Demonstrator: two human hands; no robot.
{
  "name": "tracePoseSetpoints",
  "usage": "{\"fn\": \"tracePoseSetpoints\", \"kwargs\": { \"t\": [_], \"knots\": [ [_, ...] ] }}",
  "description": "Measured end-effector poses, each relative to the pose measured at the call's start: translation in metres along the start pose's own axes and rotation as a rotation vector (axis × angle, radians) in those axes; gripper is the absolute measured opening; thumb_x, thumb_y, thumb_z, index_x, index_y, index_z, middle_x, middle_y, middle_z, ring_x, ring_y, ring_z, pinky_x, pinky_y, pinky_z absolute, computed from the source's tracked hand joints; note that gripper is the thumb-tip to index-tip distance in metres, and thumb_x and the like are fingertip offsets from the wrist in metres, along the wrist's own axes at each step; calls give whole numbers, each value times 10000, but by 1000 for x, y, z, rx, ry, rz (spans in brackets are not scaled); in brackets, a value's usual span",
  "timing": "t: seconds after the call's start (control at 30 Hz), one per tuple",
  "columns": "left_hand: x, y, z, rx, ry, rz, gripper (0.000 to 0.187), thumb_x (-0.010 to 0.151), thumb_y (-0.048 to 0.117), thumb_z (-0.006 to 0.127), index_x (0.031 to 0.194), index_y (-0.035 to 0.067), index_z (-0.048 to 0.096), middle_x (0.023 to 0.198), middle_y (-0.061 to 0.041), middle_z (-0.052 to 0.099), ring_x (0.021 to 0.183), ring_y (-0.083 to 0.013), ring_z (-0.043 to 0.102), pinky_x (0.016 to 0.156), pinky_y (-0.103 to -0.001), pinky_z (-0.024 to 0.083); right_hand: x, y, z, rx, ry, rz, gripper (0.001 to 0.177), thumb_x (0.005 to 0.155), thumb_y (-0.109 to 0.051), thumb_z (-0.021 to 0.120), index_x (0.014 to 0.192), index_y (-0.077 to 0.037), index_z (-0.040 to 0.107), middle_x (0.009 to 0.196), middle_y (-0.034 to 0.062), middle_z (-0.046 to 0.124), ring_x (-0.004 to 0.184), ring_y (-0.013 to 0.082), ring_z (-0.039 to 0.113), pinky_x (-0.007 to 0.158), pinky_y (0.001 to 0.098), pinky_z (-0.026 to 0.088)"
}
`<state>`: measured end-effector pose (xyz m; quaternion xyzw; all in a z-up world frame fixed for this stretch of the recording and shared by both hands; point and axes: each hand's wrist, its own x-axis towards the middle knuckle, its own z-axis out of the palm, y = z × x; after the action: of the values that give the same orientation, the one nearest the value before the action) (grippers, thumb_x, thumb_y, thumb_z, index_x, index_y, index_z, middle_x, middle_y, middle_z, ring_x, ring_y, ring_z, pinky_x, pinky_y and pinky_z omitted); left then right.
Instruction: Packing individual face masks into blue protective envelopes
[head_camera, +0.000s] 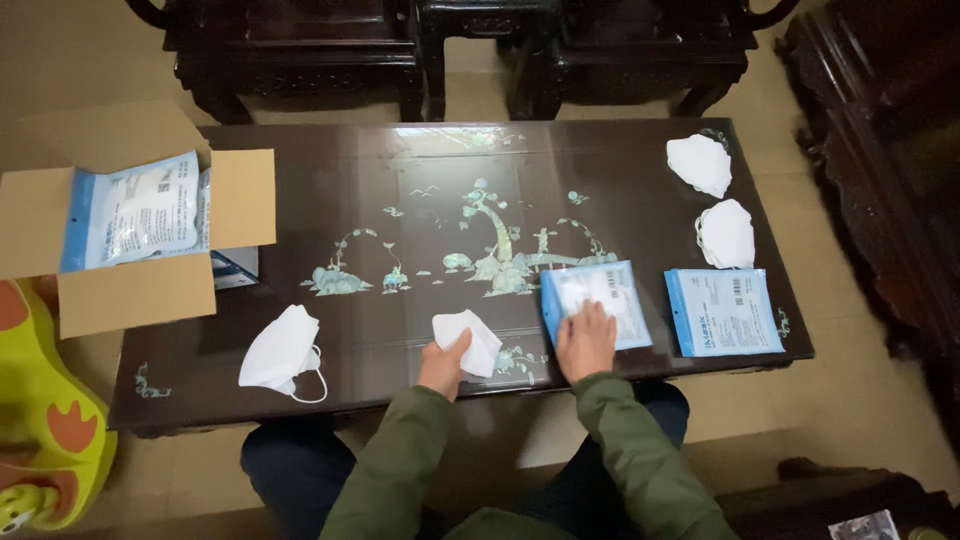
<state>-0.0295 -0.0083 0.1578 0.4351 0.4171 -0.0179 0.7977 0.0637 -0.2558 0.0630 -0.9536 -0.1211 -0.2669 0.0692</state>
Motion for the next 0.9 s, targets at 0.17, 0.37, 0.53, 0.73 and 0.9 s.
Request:
{"fn": "tracePoseSetpoints", "kwargs": {
  "t": [0.17, 0.37, 0.53, 0.73, 0.9],
  "knots": [
    [8, -24, 20, 71, -76, 105, 366, 792, 221, 940, 935, -63, 759, 808, -140, 708, 733, -171, 661, 624, -368, 577, -13, -52, -20, 186, -48, -194, 139, 946, -240, 658, 947, -103, 677, 1282, 139, 674, 1298, 360, 600, 1111, 519, 430],
    [63, -64, 4, 200, -76, 164, 326, 821, 257, 914, 920, -27, 788, 787, -109, 726, 722, -148, 647, 625, -365, 564, -19, -75, -13, 384, -91, -130, 159, 999, -208, 620, 1025, -53, 636, 1268, 182, 683, 1235, 356, 635, 1130, 427, 473],
    [63, -66, 4, 298, -96, 163, 361, 842, 271, 882, 1010, -32, 785, 850, -116, 737, 802, -170, 645, 676, -374, 555, -13, -69, -28, 488, -240, 31, 235, 1081, -264, 516, 1094, -37, 577, 1296, 201, 689, 1156, 338, 690, 1025, 427, 561],
    [64, -56, 20, 643, -151, 165, 466, 856, 432, 844, 1177, 99, 783, 1098, -118, 791, 1131, -283, 720, 915, -431, 576, -16, -83, -37, 472, -296, 126, 279, 1081, -319, 486, 1110, -59, 583, 1260, 167, 726, 1096, 320, 722, 913, 426, 593],
    [141, -105, 22, 761, -64, -11, 496, 868, 482, 713, 1046, 28, 806, 1001, -97, 805, 903, -192, 706, 809, -409, 507, -27, -89, -5, 427, -562, 167, 132, 989, -151, 424, 1021, -103, 543, 891, 141, 595, 824, 379, 609, 726, 518, 472]
  ]
}}
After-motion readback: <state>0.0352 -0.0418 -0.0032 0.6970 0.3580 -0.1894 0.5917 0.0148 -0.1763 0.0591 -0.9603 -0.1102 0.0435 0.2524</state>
